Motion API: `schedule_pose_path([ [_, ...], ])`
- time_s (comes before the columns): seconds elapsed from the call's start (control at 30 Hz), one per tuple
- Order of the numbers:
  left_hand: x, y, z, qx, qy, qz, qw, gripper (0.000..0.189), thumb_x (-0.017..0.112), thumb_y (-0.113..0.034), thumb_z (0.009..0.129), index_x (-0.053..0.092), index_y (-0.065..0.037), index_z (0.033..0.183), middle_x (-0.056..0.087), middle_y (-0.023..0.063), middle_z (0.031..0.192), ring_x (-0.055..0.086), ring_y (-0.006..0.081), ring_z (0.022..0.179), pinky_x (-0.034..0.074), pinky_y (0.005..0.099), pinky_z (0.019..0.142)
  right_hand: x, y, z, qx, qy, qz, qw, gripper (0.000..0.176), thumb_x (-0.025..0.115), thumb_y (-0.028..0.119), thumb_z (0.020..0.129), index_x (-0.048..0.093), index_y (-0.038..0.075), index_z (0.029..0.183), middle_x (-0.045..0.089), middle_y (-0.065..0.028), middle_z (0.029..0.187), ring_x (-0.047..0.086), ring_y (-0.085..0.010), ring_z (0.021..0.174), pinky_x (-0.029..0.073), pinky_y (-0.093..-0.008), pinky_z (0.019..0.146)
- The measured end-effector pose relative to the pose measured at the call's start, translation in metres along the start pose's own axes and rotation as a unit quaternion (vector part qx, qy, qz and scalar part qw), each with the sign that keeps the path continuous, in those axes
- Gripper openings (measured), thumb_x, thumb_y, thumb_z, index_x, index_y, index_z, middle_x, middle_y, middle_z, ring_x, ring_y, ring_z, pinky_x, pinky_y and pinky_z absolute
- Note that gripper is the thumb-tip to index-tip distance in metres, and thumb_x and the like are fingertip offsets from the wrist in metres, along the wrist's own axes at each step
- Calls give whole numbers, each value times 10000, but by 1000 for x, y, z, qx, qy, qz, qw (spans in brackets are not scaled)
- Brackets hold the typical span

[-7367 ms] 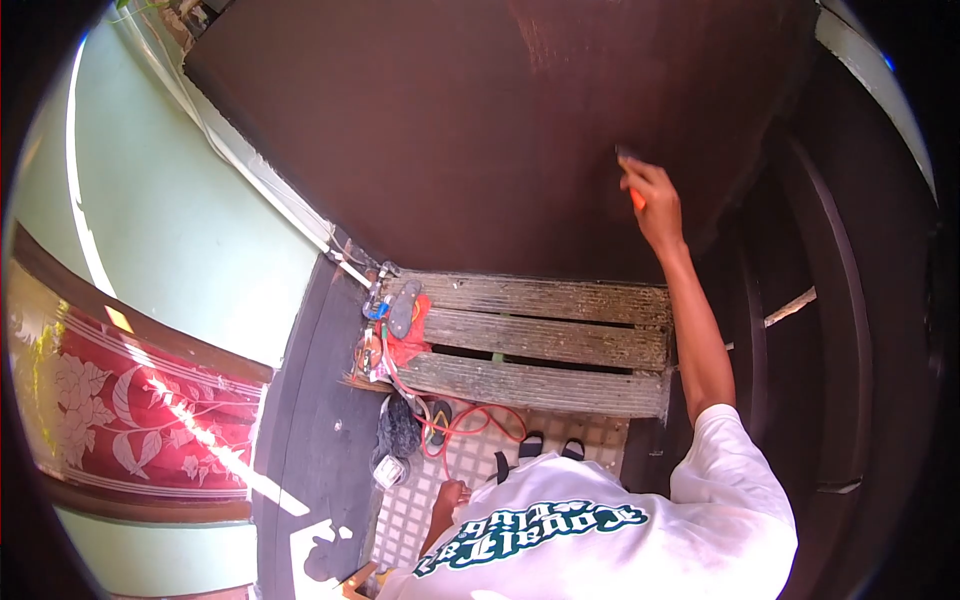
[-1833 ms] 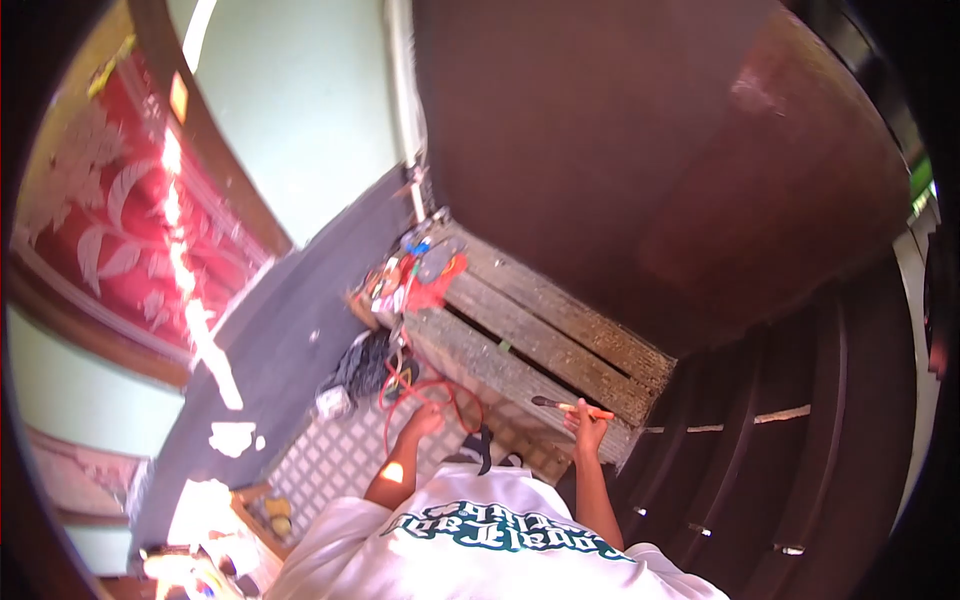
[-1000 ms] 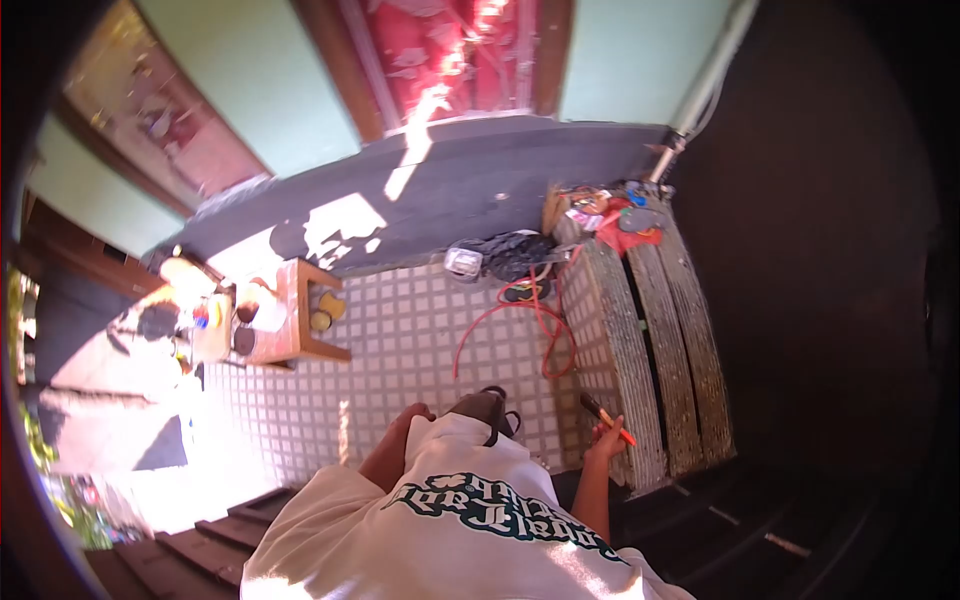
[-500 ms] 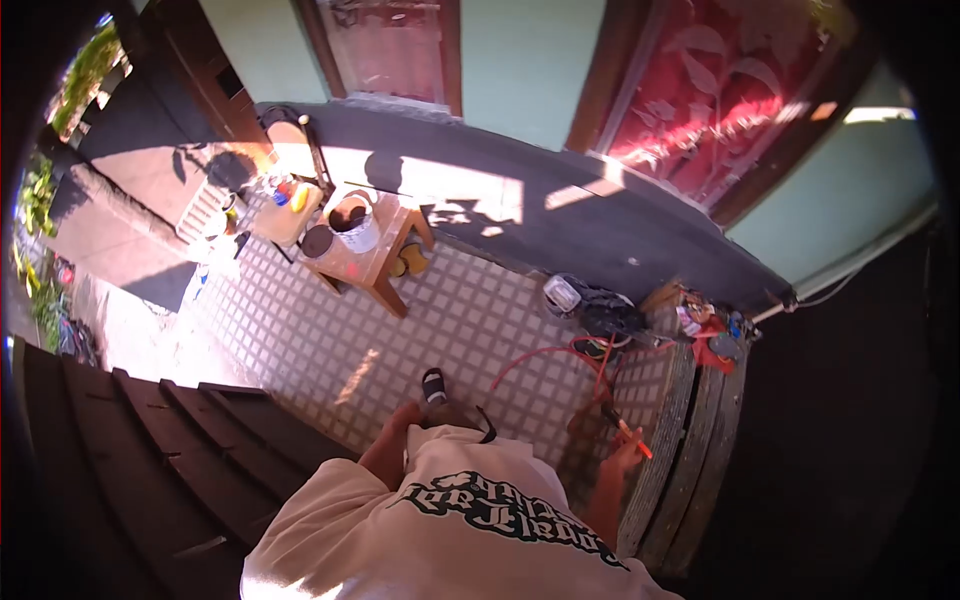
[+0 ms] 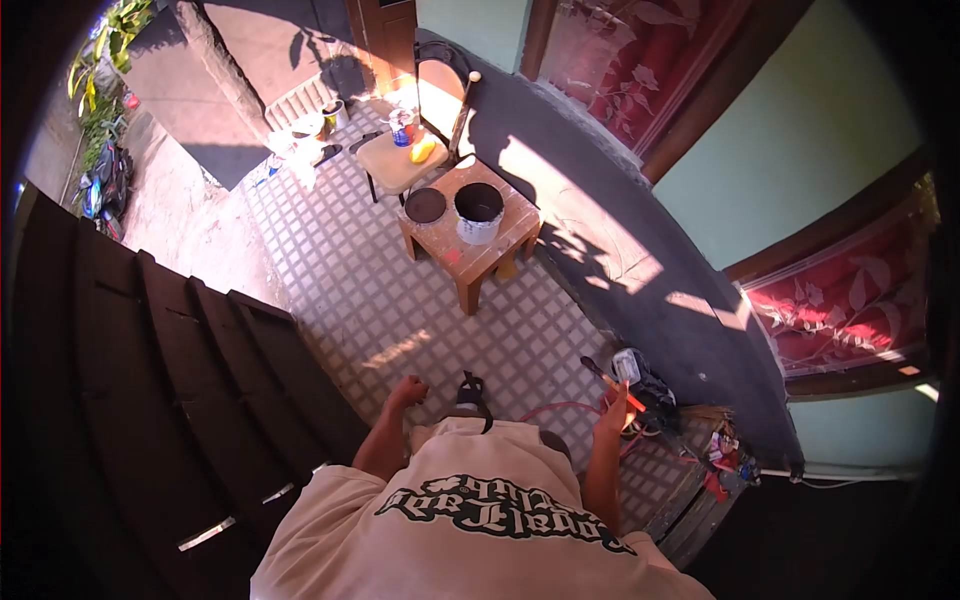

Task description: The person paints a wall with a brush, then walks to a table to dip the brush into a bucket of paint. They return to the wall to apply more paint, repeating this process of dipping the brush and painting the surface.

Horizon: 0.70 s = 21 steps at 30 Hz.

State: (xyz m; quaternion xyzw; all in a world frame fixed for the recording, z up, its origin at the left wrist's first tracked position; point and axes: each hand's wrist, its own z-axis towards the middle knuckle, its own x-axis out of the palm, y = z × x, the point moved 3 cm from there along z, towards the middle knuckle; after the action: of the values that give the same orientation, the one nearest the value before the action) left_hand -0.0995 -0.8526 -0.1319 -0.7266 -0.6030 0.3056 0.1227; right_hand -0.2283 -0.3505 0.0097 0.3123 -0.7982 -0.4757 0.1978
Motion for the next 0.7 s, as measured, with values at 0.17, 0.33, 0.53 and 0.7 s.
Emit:
schedule_pose_path([
  [0.17,-40,6,-1,11,-83,-109,990,275,615,-264,860,686,0,890,732,107,813,722,225,696,526,360,567,76,-5,4,-19,119,-3,993,365,788,382,916,677,105,1125,693,-42,974,663,-152,835,542,-313,683],
  [0.33,-18,46,-16,-55,-81,-202,974,268,633,-235,833,683,23,881,725,117,814,708,229,685,528,385,575,147,-28,31,94,165,-38,981,390,774,385,925,643,118,1177,686,-24,1064,674,-157,985,545,-326,818],
  [0.53,24,74,-19,-98,-73,-149,981,285,672,-235,825,718,-11,995,728,120,919,688,237,791,552,422,706,263,-22,33,98,238,-67,964,297,763,246,935,637,76,1142,691,-51,1042,698,-174,936,580,-318,825],
  [0.7,48,40,-8,-113,-139,-253,951,254,636,-177,784,714,32,906,722,131,844,680,245,695,530,411,642,358,-19,64,70,323,-132,935,294,735,170,948,648,32,1192,686,-85,1092,704,-202,961,597,-323,848],
])
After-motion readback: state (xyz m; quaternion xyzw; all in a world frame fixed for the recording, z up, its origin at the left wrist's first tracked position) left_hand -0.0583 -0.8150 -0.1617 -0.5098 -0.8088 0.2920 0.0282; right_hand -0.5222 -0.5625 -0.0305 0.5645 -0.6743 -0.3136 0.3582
